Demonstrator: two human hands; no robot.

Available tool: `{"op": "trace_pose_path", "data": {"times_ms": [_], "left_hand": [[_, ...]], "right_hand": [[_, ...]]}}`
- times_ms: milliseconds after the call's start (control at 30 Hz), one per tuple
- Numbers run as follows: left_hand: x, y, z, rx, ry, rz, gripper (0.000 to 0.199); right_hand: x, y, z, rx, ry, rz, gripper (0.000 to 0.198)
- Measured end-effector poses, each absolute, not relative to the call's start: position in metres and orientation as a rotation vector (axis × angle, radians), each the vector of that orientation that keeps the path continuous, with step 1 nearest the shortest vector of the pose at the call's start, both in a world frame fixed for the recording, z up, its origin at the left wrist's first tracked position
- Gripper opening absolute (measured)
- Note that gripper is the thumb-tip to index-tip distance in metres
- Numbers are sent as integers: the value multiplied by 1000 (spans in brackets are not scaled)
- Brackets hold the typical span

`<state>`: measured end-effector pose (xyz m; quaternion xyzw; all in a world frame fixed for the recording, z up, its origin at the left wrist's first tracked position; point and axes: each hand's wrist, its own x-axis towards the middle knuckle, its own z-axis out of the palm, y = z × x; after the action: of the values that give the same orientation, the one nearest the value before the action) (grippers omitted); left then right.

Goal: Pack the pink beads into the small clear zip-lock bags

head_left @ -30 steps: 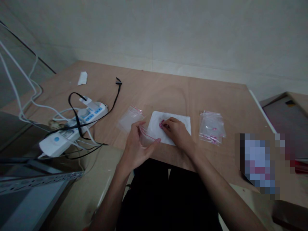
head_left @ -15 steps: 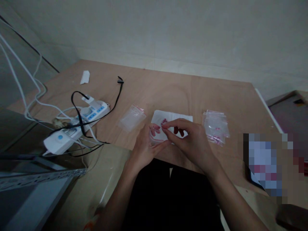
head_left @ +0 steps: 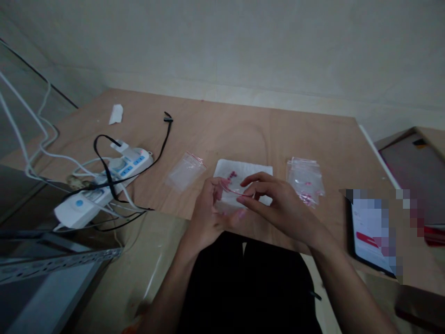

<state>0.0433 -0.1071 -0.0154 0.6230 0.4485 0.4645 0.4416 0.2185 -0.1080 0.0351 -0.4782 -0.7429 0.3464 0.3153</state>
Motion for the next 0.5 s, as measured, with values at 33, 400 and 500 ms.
{"op": "trace_pose_path", "data": {"times_ms": [33, 400, 500], "left_hand": [[44, -108, -12, 1495, 1108, 1160, 33], [55, -118, -12, 1409, 1288, 1193, 15], [58, -122, -11, 1414, 1213, 1152, 15]], "right_hand": [[221, -108, 32, -1248, -1879, 990, 16], [224, -125, 8, -1217, -1186, 1060, 30], [228, -133, 9, -1230, -1184, 1092, 36]]}}
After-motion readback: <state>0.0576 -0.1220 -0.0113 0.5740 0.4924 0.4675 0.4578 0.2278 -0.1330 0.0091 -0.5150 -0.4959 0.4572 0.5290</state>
